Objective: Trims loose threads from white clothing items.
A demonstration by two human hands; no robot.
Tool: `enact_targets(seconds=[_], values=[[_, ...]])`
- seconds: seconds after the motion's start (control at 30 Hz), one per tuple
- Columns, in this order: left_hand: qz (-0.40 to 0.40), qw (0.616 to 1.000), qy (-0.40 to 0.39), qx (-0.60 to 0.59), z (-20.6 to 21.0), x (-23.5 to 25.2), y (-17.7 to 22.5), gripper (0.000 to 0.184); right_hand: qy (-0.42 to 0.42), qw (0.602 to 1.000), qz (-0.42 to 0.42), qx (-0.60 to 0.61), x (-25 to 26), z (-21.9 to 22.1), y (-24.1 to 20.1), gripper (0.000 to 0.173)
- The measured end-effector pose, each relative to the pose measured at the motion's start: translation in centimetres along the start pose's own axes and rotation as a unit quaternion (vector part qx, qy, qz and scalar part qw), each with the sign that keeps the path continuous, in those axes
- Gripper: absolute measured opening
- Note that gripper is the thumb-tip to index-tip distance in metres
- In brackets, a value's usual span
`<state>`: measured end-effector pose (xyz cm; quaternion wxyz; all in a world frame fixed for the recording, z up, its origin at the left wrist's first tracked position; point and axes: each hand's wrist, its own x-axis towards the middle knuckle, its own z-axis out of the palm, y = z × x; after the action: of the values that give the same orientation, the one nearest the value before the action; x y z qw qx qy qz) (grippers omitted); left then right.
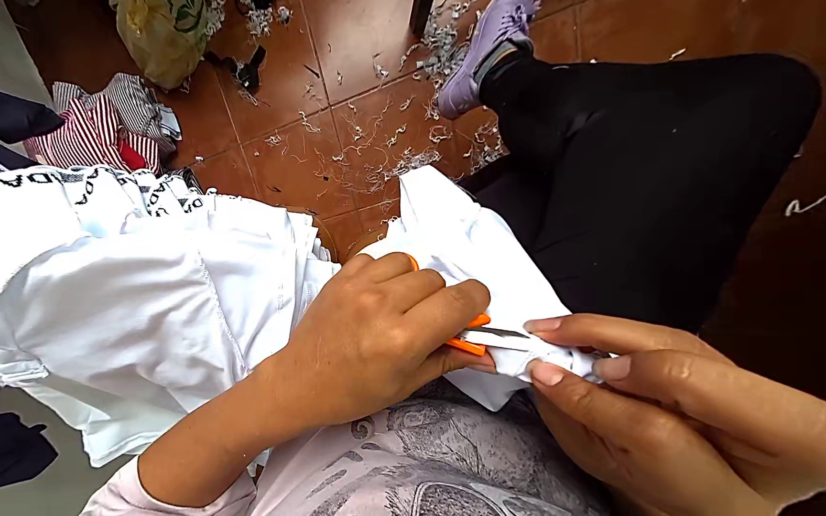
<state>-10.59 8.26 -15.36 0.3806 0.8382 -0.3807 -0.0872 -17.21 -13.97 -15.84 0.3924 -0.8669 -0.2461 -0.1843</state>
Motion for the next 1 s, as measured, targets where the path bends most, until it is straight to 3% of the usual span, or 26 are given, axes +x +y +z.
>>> enact_targets(seconds=[0.37,0.53,0.6,0.67,0.77,0.83,0.93,0.97,1.0], values=[[0.019,0.999,-0.021,-0.032,0.0,0.4,-0.5,0.027,-0.013,0.999,-0.042,0.006,0.2,0.2,0.4,0.018],[-0.029,0.964,0.013,-0.264,0.2,0.1,-1.3,0.032,0.008,1.0,-0.019,-0.011,-0.4,1.0,0.4,0.012],[-0.021,0.949,-0.005,-0.315,1.0,-0.3,-0.9,0.023,0.011,1.0,-0.015,0.011,-0.9,1.7,-0.1,0.015],[-0.034,0.947,0.035,-0.317,0.9,-0.7,-1.5,0.018,-0.019,0.998,0.003,0.065,-1.7,2.4,-0.5,0.014],[-0.113,0.963,0.161,-0.185,-0.1,0.0,-4.7,0.014,-0.139,0.964,0.093,0.207,-2.4,3.3,-1.3,0.02],[-0.168,0.97,0.113,-0.134,0.2,1.0,-6.9,0.035,-0.236,0.921,0.128,0.284,-2.5,3.2,-1.5,0.024],[-0.239,0.955,-0.06,-0.164,2.6,2.3,-8.4,0.069,-0.263,0.881,0.142,0.368,-2.4,2.0,-1.4,0.034],[-0.225,0.957,-0.082,-0.165,3.5,2.2,-8.1,0.066,-0.247,0.873,0.154,0.391,-2.4,1.5,-1.2,0.033],[-0.188,0.966,-0.077,-0.158,4.2,2.0,-7.4,0.047,-0.212,0.871,0.177,0.406,-2.4,1.0,-1.0,0.03]])
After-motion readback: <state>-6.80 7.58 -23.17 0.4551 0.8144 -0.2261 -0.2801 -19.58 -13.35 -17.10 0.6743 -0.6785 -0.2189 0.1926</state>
